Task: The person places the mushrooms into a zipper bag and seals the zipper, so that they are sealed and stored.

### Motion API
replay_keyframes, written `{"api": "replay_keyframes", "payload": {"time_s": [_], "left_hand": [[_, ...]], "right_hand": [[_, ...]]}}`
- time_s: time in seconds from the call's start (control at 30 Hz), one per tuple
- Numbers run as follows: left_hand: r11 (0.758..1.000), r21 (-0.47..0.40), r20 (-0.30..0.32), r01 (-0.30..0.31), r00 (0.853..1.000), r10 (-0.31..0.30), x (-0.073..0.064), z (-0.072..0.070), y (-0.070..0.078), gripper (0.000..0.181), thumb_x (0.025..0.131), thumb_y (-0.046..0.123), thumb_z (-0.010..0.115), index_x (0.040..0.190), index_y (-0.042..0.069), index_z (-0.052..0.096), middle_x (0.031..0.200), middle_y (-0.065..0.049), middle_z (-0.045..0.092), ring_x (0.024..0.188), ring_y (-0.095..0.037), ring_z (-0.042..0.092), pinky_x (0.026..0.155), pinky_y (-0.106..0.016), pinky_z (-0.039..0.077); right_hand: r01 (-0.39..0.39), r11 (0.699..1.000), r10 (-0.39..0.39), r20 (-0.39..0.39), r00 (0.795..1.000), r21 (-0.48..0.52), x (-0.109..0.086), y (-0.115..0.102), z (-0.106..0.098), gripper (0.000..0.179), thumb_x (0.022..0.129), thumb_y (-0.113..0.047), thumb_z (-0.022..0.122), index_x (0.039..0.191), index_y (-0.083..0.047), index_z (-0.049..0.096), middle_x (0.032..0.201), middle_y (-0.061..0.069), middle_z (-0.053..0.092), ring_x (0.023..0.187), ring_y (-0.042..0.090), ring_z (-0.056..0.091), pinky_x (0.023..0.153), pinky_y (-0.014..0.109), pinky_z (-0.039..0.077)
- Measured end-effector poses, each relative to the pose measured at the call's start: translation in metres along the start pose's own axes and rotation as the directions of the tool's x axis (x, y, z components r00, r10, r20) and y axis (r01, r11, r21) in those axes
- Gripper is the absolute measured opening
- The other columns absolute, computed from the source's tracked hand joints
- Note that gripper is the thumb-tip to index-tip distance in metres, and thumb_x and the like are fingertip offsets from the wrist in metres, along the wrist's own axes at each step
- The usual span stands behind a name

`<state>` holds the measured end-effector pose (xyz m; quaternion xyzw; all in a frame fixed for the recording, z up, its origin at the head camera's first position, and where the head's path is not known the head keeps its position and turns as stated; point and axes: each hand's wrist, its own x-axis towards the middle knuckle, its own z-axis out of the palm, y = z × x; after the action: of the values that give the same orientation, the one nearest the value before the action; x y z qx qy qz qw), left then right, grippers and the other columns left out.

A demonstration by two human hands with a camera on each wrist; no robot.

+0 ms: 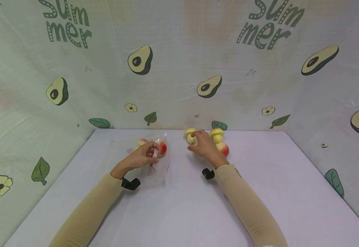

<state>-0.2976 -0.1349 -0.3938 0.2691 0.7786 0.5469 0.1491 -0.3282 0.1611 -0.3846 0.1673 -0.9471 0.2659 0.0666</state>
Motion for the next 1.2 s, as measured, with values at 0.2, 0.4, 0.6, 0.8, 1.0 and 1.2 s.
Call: {"api": "replay_keyframes", "payload": {"time_s": [0.2,0.4,0.6,0.8,1.0,1.2], "left_hand": [[1.0,0.009,0.004,-0.019,1.0,0.019,-0.001,0.0,0.001,0.041,0.084,-0.008,0.064,0.118,-0.011,0.042,0.081,-0.008,0.047,0.062,-0.016,0.049,0.06,-0.032,0.051],[1.0,0.024,0.001,-0.019,1.0,0.019,0.0,0.0,0.001,0.04,0.085,-0.006,0.066,0.118,-0.01,0.042,0.08,-0.009,0.047,0.064,-0.021,0.052,0.061,-0.039,0.052],[1.0,0.013,0.003,-0.019,1.0,0.019,-0.001,0.0,0.003,0.041,0.085,-0.006,0.066,0.118,-0.008,0.042,0.081,-0.011,0.047,0.066,-0.027,0.052,0.063,-0.047,0.052],[1.0,0.001,0.006,-0.016,1.0,0.016,-0.001,0.0,0.002,0.04,0.085,-0.008,0.064,0.117,-0.01,0.041,0.079,-0.01,0.046,0.062,-0.021,0.05,0.059,-0.039,0.052],[1.0,0.012,0.008,-0.024,1.0,0.024,-0.002,0.0,0.001,0.039,0.084,-0.008,0.064,0.117,-0.011,0.042,0.077,-0.007,0.046,0.061,-0.02,0.05,0.058,-0.035,0.051],[1.0,0.013,0.01,-0.025,1.0,0.024,-0.002,0.0,0.001,0.039,0.084,-0.008,0.064,0.117,-0.01,0.042,0.077,-0.008,0.046,0.061,-0.02,0.05,0.059,-0.037,0.051]], "right_hand": [[0.002,1.0,-0.002,0.01,1.0,0.009,0.0,0.004,-0.004,0.053,0.079,-0.03,0.076,0.121,-0.002,0.058,0.132,0.019,0.046,0.118,0.033,0.047,0.1,0.047,0.039],[0.007,1.0,-0.007,0.026,1.0,0.001,0.0,0.008,-0.007,0.052,0.078,-0.029,0.076,0.119,-0.003,0.059,0.13,0.018,0.048,0.121,0.033,0.045,0.1,0.047,0.038],[-0.008,1.0,0.007,0.041,0.999,0.007,-0.002,0.01,-0.01,0.053,0.077,-0.027,0.077,0.12,-0.003,0.058,0.128,0.017,0.048,0.118,0.031,0.046,0.098,0.048,0.039],[-0.012,1.0,0.012,0.041,0.999,0.014,-0.004,0.011,-0.01,0.055,0.075,-0.026,0.078,0.12,-0.003,0.058,0.127,0.017,0.049,0.115,0.032,0.047,0.096,0.048,0.04],[-0.006,1.0,0.006,0.041,0.999,-0.012,-0.004,0.015,-0.01,0.055,0.074,-0.024,0.079,0.12,-0.003,0.058,0.125,0.017,0.05,0.112,0.031,0.048,0.092,0.05,0.042],[0.01,0.999,-0.008,0.042,0.999,-0.036,-0.004,0.016,-0.01,0.057,0.073,-0.023,0.081,0.12,-0.002,0.059,0.122,0.017,0.051,0.108,0.03,0.05,0.089,0.049,0.043]]}}
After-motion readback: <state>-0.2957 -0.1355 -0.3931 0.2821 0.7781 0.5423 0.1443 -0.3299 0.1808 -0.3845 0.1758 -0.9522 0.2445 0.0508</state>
